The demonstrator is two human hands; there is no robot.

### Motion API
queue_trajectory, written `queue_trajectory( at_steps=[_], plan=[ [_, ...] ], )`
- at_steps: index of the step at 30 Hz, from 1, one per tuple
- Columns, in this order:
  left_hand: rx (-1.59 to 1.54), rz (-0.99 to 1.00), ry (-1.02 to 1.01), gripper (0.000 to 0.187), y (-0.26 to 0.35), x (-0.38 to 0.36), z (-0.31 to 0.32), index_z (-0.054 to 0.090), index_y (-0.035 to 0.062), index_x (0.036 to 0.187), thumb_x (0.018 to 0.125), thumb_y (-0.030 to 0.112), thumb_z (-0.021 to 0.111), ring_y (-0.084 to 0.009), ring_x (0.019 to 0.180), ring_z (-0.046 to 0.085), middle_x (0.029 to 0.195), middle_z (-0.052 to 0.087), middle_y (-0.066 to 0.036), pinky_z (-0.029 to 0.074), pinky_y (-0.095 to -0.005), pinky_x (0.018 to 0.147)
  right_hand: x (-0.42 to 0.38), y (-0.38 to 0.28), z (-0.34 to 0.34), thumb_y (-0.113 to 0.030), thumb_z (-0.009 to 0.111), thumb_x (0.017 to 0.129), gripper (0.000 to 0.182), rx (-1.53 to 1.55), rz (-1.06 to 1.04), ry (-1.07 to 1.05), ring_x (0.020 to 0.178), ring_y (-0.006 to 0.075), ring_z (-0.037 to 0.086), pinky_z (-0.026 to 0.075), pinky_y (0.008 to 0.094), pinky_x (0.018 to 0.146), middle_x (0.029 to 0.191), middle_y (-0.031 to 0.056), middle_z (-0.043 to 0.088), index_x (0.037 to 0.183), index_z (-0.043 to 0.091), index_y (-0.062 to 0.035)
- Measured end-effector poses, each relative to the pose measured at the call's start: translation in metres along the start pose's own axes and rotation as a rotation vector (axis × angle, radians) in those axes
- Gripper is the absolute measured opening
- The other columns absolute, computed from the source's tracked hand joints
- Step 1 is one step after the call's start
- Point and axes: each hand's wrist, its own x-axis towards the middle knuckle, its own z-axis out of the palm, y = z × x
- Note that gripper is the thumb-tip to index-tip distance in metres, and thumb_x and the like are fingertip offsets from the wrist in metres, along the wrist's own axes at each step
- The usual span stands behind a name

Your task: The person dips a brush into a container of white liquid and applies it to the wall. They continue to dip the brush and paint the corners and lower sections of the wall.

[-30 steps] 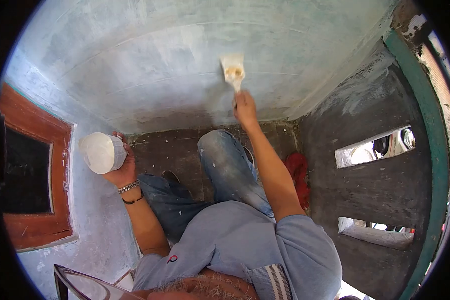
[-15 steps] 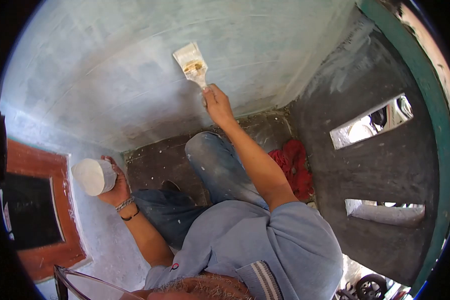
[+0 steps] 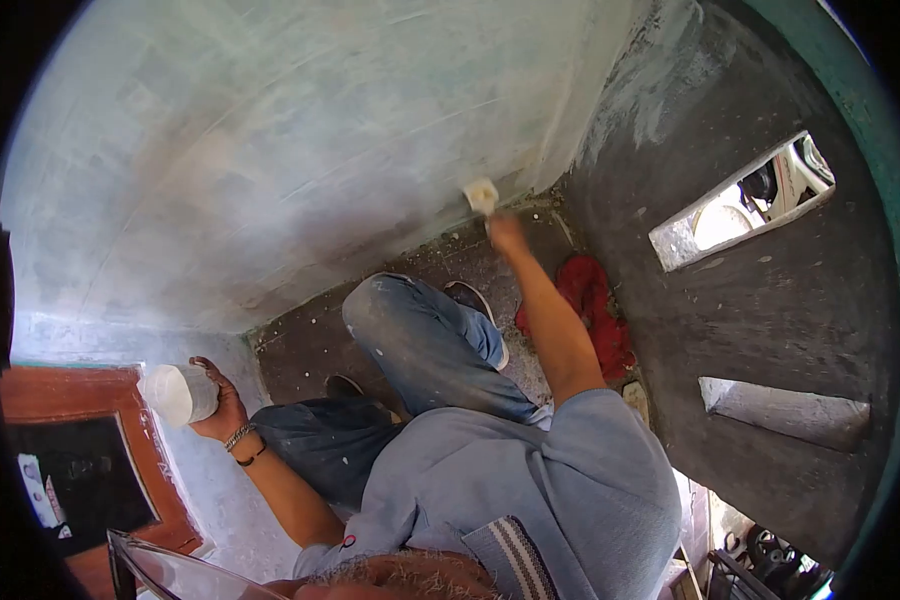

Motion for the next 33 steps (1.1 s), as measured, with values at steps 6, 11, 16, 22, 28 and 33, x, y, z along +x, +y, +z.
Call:
queue_trajectory(
  at_steps=[6, 11, 16, 22, 28, 33],
  plan=[
    [-0.02, -0.008, 0.043, 0.06, 0.011, 0.005, -0.009, 0.036, -0.0023, 0.13, 0.083, 0.028, 0.058, -0.0369, 0.121, 0.044, 0.128, 0.042, -0.025, 0.051, -0.0477, 0.087, -0.087, -0.114, -0.049, -0.031, 0.049, 0.094, 0.032, 0.412, -0.195, -0.035, 0.052, 0.0126, 0.046, 0.036, 0.0303, 0.047, 0.06, 0.0016, 0.049, 0.083, 0.058, -0.0022],
    [-0.018, -0.031, 0.05, 0.057, 0.01, 0.005, -0.001, 0.037, -0.0008, 0.129, 0.083, 0.026, 0.057, -0.0363, 0.121, 0.043, 0.128, 0.042, -0.025, 0.05, -0.0478, 0.087, -0.051, -0.089, -0.043, -0.034, 0.048, 0.095, 0.035, 0.282, -0.359, 0.02, 0.056, 0.016, 0.049, 0.039, 0.0307, 0.053, 0.063, 0.0049, 0.051, 0.086, 0.058, -0.0015],
    [-0.053, -0.062, 0.062, 0.052, -0.019, -0.004, 0.012, 0.043, 0.0009, 0.127, 0.083, 0.025, 0.058, -0.0352, 0.122, 0.042, 0.129, 0.042, -0.023, 0.05, -0.0485, 0.086, 0.033, 0.053, 0.003, -0.036, 0.046, 0.092, 0.04, -0.145, -0.325, 0.216, 0.08, 0.038, 0.06, 0.045, 0.0426, 0.073, 0.081, 0.0195, 0.063, 0.09, 0.062, 0.0003],
    [-0.001, -0.125, 0.063, 0.05, -0.045, -0.017, 0.017, 0.047, 0.0014, 0.126, 0.083, 0.024, 0.057, -0.0346, 0.123, 0.042, 0.129, 0.042, -0.023, 0.051, -0.0488, 0.086, 0.013, 0.123, -0.016, -0.042, 0.043, 0.087, 0.047, -0.374, 0.106, 0.121, 0.103, 0.0413, 0.057, 0.043, 0.0464, 0.088, 0.102, 0.0255, 0.062, 0.1, 0.066, -0.0024],
    [0.039, -0.157, 0.067, 0.052, -0.064, -0.017, 0.013, 0.045, 0.004, 0.13, 0.085, 0.027, 0.059, -0.034, 0.123, 0.041, 0.13, 0.042, -0.02, 0.052, -0.0477, 0.086, 0.091, 0.074, -0.073, -0.036, 0.047, 0.089, 0.043, -0.439, -0.102, 0.309, 0.09, 0.0405, 0.061, 0.045, 0.0456, 0.078, 0.091, 0.0244, 0.064, 0.096, 0.065, 0.0018],
    [0.041, -0.184, 0.044, 0.052, -0.076, -0.02, 0.014, 0.044, 0.0039, 0.13, 0.086, 0.027, 0.059, -0.0342, 0.124, 0.041, 0.131, 0.041, -0.02, 0.053, -0.0472, 0.087, 0.006, -0.054, -0.136, -0.034, 0.052, 0.09, 0.041, -0.043, -0.258, 0.3, 0.067, 0.0224, 0.058, 0.044, 0.0364, 0.063, 0.072, 0.0118, 0.062, 0.089, 0.063, 0.0045]
  ],
)
